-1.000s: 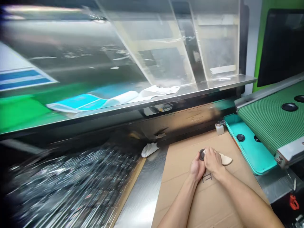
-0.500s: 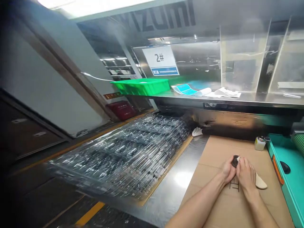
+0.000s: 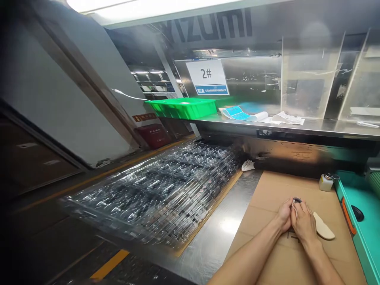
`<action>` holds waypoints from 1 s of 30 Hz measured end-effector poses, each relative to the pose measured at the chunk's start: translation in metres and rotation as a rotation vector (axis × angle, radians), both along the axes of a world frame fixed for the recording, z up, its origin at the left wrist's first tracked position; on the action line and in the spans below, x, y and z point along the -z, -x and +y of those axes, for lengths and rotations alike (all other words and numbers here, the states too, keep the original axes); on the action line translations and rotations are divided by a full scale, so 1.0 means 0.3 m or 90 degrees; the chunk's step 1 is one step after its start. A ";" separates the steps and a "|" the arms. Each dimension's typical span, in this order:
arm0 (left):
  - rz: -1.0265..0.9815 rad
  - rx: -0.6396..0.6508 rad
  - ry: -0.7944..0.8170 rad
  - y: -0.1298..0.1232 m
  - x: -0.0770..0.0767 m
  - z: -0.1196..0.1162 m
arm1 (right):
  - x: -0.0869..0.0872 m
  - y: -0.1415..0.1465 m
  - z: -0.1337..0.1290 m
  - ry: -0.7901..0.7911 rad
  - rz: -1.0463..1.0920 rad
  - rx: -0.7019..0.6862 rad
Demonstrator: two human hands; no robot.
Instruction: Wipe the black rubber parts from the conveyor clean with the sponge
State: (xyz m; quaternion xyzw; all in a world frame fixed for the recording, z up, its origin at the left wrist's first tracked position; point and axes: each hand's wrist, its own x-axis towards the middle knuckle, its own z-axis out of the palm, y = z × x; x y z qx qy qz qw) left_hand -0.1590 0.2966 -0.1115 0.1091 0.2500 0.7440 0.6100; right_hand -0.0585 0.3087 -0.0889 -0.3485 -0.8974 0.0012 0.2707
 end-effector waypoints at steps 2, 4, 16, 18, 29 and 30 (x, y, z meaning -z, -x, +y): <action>-0.013 -0.015 0.006 0.002 -0.007 -0.003 | -0.005 -0.009 0.002 0.011 -0.019 0.008; -0.021 -0.027 0.006 0.003 -0.013 -0.006 | -0.015 -0.015 0.000 0.012 -0.032 0.050; -0.020 0.017 0.059 0.041 -0.015 -0.029 | -0.072 -0.010 -0.021 0.078 -0.040 0.041; -0.015 0.051 0.066 0.044 -0.013 -0.032 | -0.078 -0.019 -0.012 0.087 -0.058 -0.009; 0.004 0.080 0.094 0.085 -0.062 -0.054 | -0.123 -0.161 0.107 0.115 -0.053 0.303; 0.005 0.077 0.094 0.090 -0.064 -0.055 | -0.132 -0.167 0.105 0.110 -0.064 0.311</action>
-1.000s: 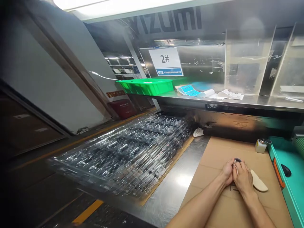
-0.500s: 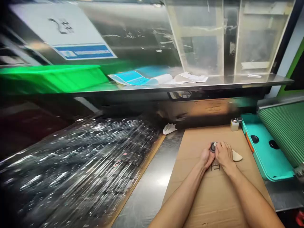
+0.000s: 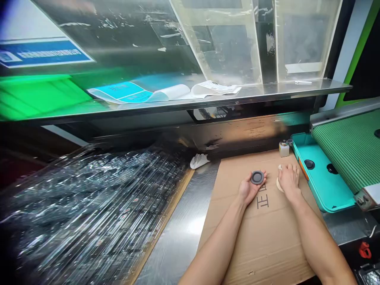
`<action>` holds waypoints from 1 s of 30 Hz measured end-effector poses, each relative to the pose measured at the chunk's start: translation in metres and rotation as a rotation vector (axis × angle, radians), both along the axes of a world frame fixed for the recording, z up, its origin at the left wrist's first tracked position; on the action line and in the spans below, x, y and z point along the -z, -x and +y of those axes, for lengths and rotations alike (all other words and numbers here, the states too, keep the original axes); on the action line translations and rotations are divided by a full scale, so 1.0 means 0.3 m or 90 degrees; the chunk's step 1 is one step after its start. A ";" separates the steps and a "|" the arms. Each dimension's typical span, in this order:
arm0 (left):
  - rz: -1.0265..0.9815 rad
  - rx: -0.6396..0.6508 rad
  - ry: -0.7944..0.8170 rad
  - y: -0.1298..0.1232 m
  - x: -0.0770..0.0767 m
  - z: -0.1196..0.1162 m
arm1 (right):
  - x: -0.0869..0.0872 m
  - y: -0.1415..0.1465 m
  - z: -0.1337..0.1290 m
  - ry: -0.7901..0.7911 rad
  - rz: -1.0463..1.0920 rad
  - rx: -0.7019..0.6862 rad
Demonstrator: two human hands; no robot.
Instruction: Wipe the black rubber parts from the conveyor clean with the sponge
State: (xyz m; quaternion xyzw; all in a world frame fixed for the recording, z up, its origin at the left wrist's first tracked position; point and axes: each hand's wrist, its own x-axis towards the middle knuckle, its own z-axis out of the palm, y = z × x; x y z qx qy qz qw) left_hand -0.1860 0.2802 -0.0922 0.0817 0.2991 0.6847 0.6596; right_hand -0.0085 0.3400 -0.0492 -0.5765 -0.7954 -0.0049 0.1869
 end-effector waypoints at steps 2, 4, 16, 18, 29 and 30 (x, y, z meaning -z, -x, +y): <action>0.006 -0.009 -0.003 0.011 -0.003 -0.001 | -0.024 -0.008 -0.011 0.001 -0.018 -0.009; 0.011 -0.018 -0.008 0.021 -0.006 -0.002 | -0.051 -0.018 -0.026 0.026 -0.028 -0.038; 0.018 -0.047 -0.022 0.033 -0.015 -0.004 | -0.121 -0.039 -0.079 0.259 -0.141 -0.186; 0.023 -0.053 -0.023 0.027 -0.013 -0.004 | -0.107 -0.016 -0.086 0.212 -0.059 -0.208; 0.022 -0.063 -0.029 -0.050 0.033 -0.003 | 0.069 0.173 -0.118 0.023 0.127 -0.269; 0.028 -0.073 -0.025 -0.045 0.035 -0.004 | 0.069 0.176 -0.122 0.016 0.108 -0.277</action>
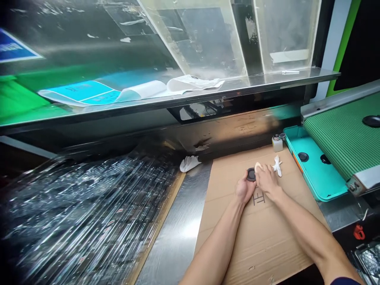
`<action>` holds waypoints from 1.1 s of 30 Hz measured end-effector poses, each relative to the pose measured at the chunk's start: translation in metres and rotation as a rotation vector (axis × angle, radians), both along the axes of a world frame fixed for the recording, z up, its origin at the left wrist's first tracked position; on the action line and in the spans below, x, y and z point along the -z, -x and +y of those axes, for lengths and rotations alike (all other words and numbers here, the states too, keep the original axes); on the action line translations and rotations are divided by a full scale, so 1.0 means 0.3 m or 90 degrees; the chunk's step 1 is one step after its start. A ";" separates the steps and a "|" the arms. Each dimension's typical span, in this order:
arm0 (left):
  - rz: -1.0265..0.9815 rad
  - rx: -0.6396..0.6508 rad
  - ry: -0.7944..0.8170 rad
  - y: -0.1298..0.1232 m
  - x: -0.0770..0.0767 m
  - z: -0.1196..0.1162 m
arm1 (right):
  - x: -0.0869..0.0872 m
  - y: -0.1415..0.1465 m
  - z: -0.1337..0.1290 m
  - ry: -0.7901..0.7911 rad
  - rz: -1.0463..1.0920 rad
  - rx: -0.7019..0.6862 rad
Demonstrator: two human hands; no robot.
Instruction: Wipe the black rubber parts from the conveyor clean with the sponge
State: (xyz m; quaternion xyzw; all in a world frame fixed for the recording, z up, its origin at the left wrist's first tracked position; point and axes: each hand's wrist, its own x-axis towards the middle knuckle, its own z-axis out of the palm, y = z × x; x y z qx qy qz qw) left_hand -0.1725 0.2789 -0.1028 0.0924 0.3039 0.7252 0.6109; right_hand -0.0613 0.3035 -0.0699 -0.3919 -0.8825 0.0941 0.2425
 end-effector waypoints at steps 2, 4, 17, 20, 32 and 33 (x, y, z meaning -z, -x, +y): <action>-0.005 0.015 0.005 0.010 0.003 -0.002 | -0.004 0.002 -0.012 -0.028 -0.027 -0.052; -0.009 0.026 0.001 0.017 0.005 -0.003 | -0.009 0.004 -0.026 -0.039 -0.047 -0.060; 0.023 0.011 0.027 0.041 -0.016 -0.006 | 0.009 -0.080 0.078 0.041 -0.101 0.099; -0.009 -0.012 0.044 0.072 -0.030 -0.005 | 0.006 -0.101 0.072 0.039 -0.136 0.144; -0.042 0.126 -0.031 -0.007 -0.034 -0.016 | 0.062 -0.008 0.030 0.064 0.257 -0.042; -0.039 0.126 -0.030 -0.010 -0.033 -0.016 | 0.066 0.000 0.033 0.064 0.261 -0.042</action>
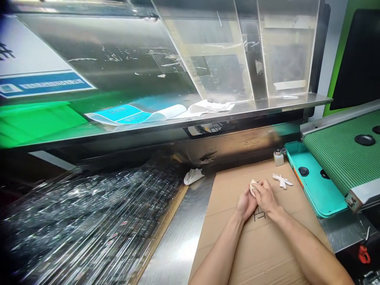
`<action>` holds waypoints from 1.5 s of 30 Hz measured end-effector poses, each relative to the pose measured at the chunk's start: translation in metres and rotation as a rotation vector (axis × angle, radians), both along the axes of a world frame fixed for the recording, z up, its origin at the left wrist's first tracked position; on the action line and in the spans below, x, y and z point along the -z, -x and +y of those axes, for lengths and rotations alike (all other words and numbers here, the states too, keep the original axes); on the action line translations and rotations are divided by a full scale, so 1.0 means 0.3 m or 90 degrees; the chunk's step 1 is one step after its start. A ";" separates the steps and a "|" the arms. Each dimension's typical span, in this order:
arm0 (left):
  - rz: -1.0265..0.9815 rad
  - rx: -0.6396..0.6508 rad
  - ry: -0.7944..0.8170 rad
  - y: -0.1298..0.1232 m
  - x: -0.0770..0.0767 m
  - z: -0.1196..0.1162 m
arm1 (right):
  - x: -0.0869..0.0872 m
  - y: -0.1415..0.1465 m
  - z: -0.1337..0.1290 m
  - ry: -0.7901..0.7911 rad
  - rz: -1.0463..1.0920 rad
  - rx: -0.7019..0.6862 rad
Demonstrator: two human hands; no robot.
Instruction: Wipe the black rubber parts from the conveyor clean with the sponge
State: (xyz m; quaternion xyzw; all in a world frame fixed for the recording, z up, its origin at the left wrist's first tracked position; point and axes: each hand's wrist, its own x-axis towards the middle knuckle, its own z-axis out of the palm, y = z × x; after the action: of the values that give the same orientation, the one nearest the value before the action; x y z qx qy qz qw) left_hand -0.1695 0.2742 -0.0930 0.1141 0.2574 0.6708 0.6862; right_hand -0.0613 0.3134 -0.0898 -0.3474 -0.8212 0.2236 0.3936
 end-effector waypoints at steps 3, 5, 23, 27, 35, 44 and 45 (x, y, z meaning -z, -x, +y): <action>0.021 -0.013 0.010 0.002 0.009 0.005 | 0.010 0.014 0.025 0.020 -0.023 0.078; 0.031 -0.027 0.021 0.006 0.015 0.008 | 0.015 0.017 0.041 0.038 -0.040 0.105; 0.044 -0.042 0.037 -0.003 0.013 0.001 | 0.022 0.001 0.054 0.063 -0.083 0.134; 0.007 -0.035 0.049 0.018 0.008 0.002 | 0.010 -0.071 0.116 0.103 -0.072 0.220; -0.113 -0.027 0.014 0.062 -0.034 -0.010 | -0.015 -0.107 0.091 0.081 -0.226 0.200; -0.024 -0.041 -0.044 0.062 -0.083 -0.029 | -0.008 -0.107 0.108 0.076 -0.238 0.180; 0.029 -0.084 -0.046 0.053 -0.089 -0.032 | -0.007 -0.107 0.108 0.077 -0.241 0.182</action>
State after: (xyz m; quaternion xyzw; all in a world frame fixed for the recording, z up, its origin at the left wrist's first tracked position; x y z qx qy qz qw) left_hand -0.1853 0.2645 -0.0663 0.1370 0.2559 0.7203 0.6300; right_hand -0.0292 0.3458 -0.0877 -0.5184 -0.8081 0.1453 0.2390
